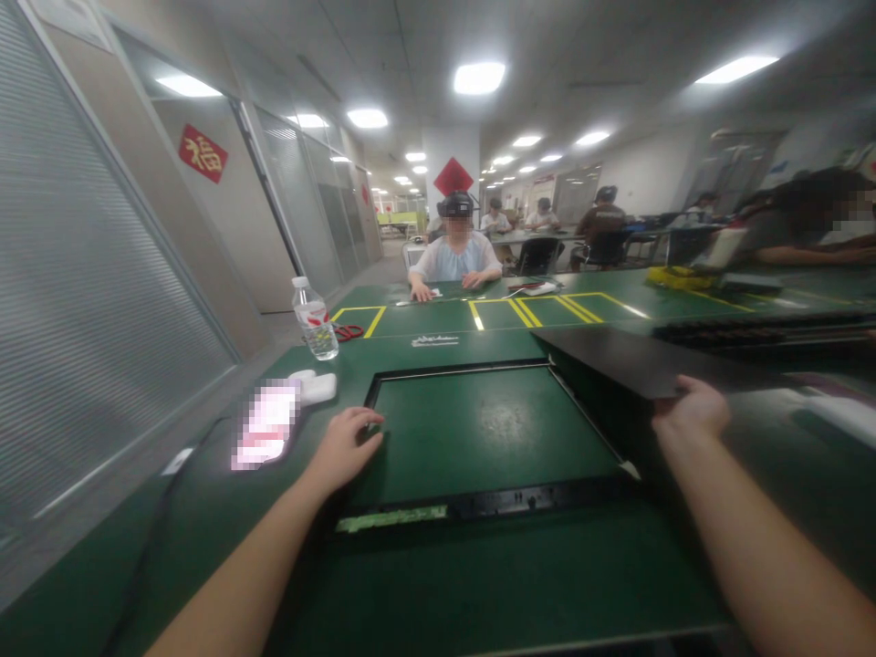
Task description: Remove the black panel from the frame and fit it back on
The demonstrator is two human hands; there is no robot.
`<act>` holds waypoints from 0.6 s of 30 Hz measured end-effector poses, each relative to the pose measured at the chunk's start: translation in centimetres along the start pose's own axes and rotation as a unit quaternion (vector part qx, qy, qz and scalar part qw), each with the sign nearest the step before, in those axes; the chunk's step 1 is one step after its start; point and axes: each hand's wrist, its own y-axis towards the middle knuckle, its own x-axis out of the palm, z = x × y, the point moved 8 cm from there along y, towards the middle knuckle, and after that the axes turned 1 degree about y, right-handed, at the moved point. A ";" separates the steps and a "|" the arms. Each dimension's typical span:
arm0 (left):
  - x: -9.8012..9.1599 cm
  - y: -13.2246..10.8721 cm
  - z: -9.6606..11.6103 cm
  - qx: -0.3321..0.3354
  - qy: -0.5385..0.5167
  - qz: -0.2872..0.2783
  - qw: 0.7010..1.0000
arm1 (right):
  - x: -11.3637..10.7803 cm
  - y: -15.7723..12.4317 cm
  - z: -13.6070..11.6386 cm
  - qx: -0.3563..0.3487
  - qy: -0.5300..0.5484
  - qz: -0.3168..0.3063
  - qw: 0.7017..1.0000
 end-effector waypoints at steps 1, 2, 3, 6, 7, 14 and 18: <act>0.0 0.0 0.0 0.001 -0.002 0.002 1.000 | -0.2 0.0 0.1 -0.003 -0.010 0.012 1.000; 0.0 0.0 0.0 0.001 -0.004 0.003 1.000 | -0.3 0.1 0.1 -0.009 -0.019 0.026 0.999; 0.0 0.0 0.0 0.002 -0.004 0.004 1.000 | -0.3 0.1 0.2 -0.005 -0.022 0.027 0.999; 0.2 0.1 -0.1 0.004 0.003 -0.001 1.000 | -0.5 0.4 0.6 -0.005 -0.028 0.033 0.999; 0.2 0.1 -0.1 0.004 0.006 -0.004 1.000 | -0.6 0.6 0.7 -0.006 -0.032 0.034 0.999; 0.3 0.1 0.0 0.005 0.021 -0.014 1.000 | -1.7 1.2 1.6 -0.006 -0.071 0.067 0.995; 0.3 0.0 0.1 0.004 0.023 -0.017 1.000 | -2.0 1.3 1.8 -0.006 -0.082 0.083 0.993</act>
